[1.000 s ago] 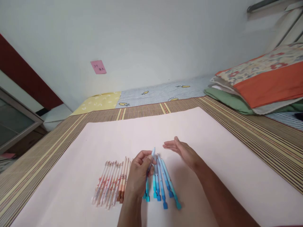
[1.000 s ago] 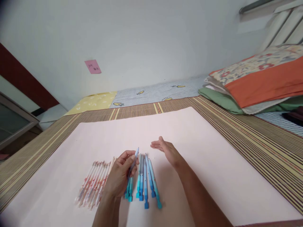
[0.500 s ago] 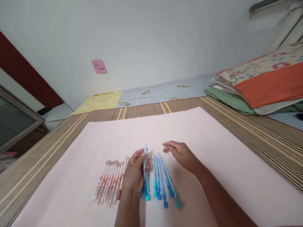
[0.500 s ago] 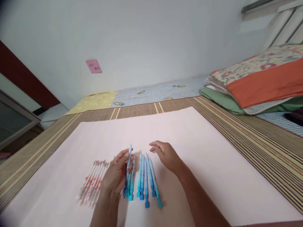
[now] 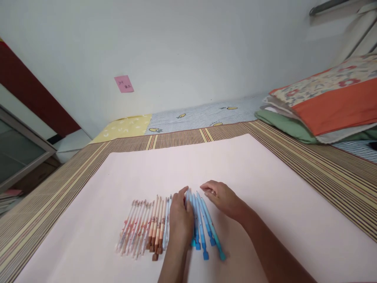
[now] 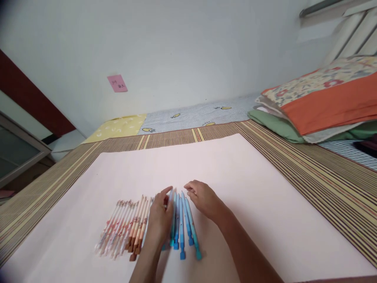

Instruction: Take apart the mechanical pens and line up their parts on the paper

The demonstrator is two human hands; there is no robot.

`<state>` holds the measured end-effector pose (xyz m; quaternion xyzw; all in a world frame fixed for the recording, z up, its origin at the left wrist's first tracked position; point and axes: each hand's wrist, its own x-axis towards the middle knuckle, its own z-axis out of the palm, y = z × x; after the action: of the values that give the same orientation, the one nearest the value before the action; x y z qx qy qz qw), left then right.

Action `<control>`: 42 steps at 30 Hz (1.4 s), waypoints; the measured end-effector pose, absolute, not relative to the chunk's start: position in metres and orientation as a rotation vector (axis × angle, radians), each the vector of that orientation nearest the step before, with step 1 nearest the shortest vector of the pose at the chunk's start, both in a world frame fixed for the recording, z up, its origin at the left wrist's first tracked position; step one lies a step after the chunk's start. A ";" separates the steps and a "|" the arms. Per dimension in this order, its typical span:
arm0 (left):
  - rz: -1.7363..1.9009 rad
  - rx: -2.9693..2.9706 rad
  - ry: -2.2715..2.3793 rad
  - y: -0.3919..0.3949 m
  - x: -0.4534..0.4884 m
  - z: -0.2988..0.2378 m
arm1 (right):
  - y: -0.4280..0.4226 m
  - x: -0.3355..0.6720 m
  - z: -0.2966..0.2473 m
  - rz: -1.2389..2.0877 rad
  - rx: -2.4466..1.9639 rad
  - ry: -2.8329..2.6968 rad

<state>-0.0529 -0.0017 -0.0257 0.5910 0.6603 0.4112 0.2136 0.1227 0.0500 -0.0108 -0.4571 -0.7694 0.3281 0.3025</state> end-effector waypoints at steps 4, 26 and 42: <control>0.941 1.825 1.926 -0.005 -0.048 -0.016 | 0.047 0.115 -0.011 0.722 -1.282 -2.194; 0.708 1.983 1.659 -0.009 -0.072 -0.010 | 0.024 0.114 0.004 1.064 -1.426 -2.196; 1.288 1.767 1.666 -0.195 -0.155 -0.061 | -0.071 0.117 -0.037 0.622 -1.452 -2.313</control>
<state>-0.1546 -0.1955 -0.0611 0.6305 0.5943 0.4596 0.1951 0.1172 -0.0710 -0.0372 -0.5109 -0.8138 0.2188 0.1695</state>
